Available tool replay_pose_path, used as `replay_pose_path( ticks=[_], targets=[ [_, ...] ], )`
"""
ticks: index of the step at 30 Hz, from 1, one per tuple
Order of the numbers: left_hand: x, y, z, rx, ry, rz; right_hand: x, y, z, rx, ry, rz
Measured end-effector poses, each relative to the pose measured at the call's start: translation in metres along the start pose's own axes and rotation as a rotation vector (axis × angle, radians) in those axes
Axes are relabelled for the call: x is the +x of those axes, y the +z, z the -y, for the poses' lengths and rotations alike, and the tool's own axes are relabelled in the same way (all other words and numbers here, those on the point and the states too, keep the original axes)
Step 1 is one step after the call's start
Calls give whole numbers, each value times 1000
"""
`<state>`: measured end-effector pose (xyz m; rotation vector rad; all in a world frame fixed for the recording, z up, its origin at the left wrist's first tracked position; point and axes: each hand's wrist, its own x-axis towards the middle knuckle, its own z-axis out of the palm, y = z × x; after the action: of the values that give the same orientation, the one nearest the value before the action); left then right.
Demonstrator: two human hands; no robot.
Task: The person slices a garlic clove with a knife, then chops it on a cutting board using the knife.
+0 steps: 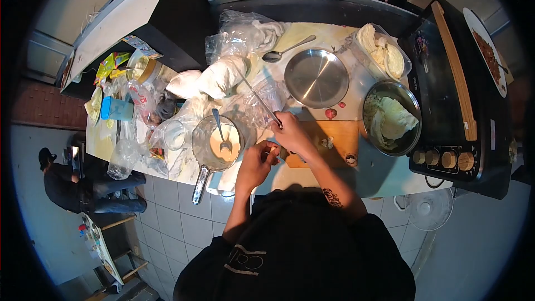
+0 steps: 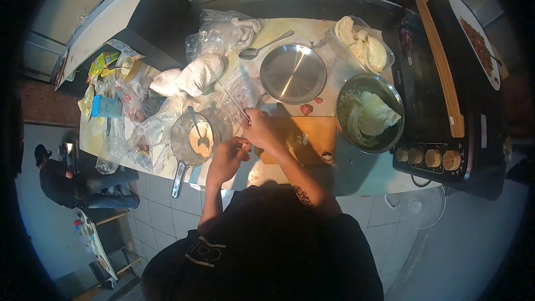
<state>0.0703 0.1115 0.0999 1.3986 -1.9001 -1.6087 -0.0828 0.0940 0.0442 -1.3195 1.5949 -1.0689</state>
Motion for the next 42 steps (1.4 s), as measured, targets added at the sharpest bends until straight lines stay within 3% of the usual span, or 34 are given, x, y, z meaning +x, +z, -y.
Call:
replay_pose_path(
  ticks=[2,9,15,18,20,21,25,30,35,42],
  targets=[
    [3,1,3,27,-15,-3,4,6,-4,-117,-18,-140],
    [6,2,6,41,-40,-12,14,17,-8,-67,26,-268],
    [10,6,25,-3,98,-122,-4,-3,0,-34,54,-189],
    [12,9,29,-99,106,-108,-31,-28,0,88,20,-79],
    [15,14,32,-261,217,-133,-50,-42,-4,193,35,-46],
    [17,16,29,-296,244,-156,-61,-52,4,268,118,-19],
    [11,21,5,-397,142,-153,-94,-72,18,245,135,-36],
    [10,30,-4,-442,229,-75,-127,-79,36,118,119,-128],
    [9,42,-6,-690,299,110,-142,-88,68,127,168,-175],
    [7,54,-15,-1048,172,330,-154,-95,83,109,150,-186]
  ],
)
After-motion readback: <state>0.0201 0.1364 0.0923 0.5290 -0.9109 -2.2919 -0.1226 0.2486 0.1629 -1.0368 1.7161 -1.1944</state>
